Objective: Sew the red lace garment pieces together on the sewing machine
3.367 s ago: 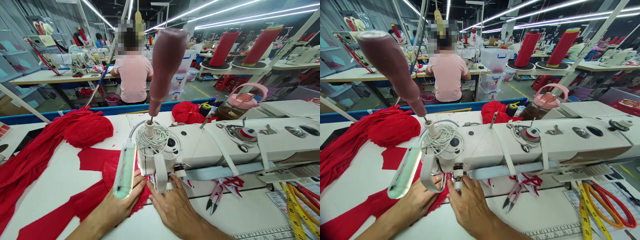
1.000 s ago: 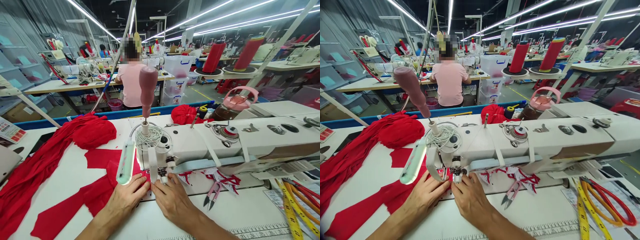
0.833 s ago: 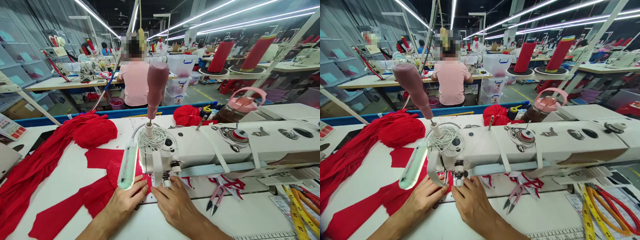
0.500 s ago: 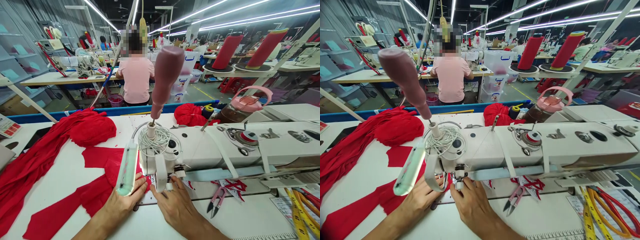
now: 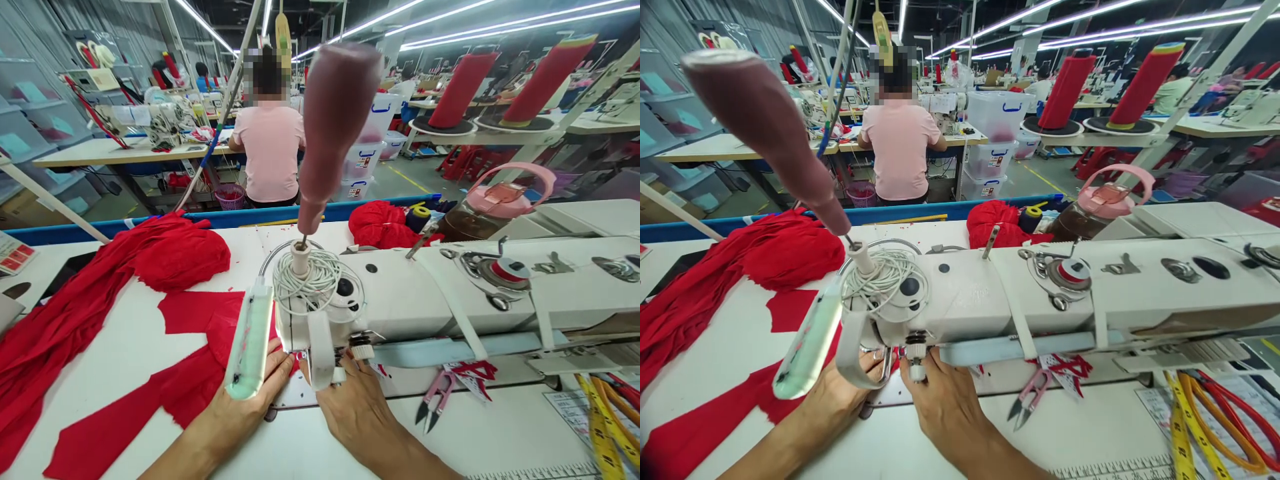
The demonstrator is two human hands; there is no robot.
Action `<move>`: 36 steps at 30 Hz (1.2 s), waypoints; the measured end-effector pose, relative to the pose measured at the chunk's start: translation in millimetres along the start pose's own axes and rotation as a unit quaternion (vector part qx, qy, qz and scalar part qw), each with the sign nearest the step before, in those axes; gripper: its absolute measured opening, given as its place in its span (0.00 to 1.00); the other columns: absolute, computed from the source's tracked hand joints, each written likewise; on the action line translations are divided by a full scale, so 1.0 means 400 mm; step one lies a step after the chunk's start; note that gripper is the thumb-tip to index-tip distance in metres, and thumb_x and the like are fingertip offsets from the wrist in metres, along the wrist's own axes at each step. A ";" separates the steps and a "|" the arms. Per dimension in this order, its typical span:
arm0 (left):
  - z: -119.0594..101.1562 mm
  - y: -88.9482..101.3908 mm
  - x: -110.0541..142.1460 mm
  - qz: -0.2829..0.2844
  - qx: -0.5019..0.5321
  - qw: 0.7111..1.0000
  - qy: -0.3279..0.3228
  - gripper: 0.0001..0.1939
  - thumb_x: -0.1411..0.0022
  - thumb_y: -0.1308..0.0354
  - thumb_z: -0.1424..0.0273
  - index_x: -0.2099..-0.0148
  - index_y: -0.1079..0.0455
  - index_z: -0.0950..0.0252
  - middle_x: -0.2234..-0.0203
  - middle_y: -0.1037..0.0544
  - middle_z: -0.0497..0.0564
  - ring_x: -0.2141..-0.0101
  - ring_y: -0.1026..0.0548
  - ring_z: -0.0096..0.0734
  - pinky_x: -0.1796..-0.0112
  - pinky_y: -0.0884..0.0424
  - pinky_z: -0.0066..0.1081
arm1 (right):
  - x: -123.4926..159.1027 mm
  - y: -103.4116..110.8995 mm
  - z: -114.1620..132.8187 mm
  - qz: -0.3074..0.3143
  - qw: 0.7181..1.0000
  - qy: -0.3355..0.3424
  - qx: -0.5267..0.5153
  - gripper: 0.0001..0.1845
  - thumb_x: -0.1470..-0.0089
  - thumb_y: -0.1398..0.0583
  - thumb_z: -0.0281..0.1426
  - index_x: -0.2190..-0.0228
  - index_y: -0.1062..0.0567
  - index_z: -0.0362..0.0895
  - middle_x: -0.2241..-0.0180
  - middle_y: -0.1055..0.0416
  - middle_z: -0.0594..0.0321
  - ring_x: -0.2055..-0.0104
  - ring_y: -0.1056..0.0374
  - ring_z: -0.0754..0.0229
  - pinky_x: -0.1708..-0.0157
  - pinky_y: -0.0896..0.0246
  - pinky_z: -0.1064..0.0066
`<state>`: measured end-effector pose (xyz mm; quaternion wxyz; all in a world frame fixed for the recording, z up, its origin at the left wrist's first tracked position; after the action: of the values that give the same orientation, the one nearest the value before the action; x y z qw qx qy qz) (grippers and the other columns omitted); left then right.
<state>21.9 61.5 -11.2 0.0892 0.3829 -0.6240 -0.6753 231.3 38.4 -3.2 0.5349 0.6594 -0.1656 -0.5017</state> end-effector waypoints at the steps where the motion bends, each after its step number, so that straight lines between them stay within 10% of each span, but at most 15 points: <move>1: 0.003 0.001 -0.005 0.005 0.000 1.000 0.010 0.26 0.33 0.51 0.83 0.37 0.33 0.62 0.50 0.21 0.58 0.51 0.21 0.42 0.47 0.25 0.43 | -0.002 -0.002 0.000 0.004 1.000 -0.003 0.001 0.27 0.52 0.40 0.18 0.50 0.25 0.47 0.64 0.26 0.54 0.56 0.34 0.49 0.60 0.45 0.61; 15: 0.062 0.018 -0.058 -0.003 0.077 0.997 0.032 0.13 0.27 0.50 0.69 0.48 0.26 0.62 0.67 0.20 0.52 0.66 0.20 0.35 0.60 0.22 0.34 | -0.003 -0.001 -0.007 -0.027 0.999 -0.002 -0.028 0.10 0.46 0.43 0.18 0.66 0.25 0.44 0.64 0.29 0.55 0.61 0.36 0.53 0.60 0.46 0.62; 27: -0.039 0.084 0.109 0.002 0.056 0.972 0.228 0.21 0.31 0.51 0.71 0.37 0.35 0.61 0.42 0.26 0.57 0.41 0.30 0.47 0.42 0.31 0.51 | -0.007 0.011 -0.005 -0.020 0.985 0.001 -0.171 0.15 0.38 0.49 0.20 0.62 0.24 0.43 0.68 0.28 0.58 0.66 0.37 0.54 0.61 0.45 0.60; 32: 0.013 0.136 0.106 0.014 0.069 0.971 0.229 0.13 0.30 0.52 0.71 0.55 0.25 0.60 0.54 0.22 0.54 0.54 0.23 0.41 0.52 0.24 0.41 | 0.002 0.029 0.040 0.037 0.944 -0.105 -0.311 0.16 0.37 0.52 0.26 0.66 0.25 0.44 0.69 0.29 0.58 0.68 0.34 0.55 0.66 0.41 0.62; 36: 0.018 0.154 0.082 -0.006 0.065 0.972 0.224 0.15 0.28 0.56 0.72 0.58 0.27 0.62 0.62 0.22 0.53 0.62 0.23 0.37 0.59 0.24 0.36 | -0.017 -0.005 0.141 0.111 0.855 -0.222 -0.454 0.12 0.39 0.48 0.34 0.70 0.28 0.44 0.79 0.33 0.67 0.79 0.35 0.62 0.80 0.44 0.72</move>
<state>-27.3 34.9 31.2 0.1978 0.5330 -0.6284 -0.5309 180.6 13.9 2.4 0.7761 0.1910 -0.1060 -0.5916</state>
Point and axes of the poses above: each hand's wrist, its own x-axis away from the middle knuckle, its own y-axis out of the back of the hand, z = x × y, the point moved 2 cm from there along -x, towards the middle knuckle
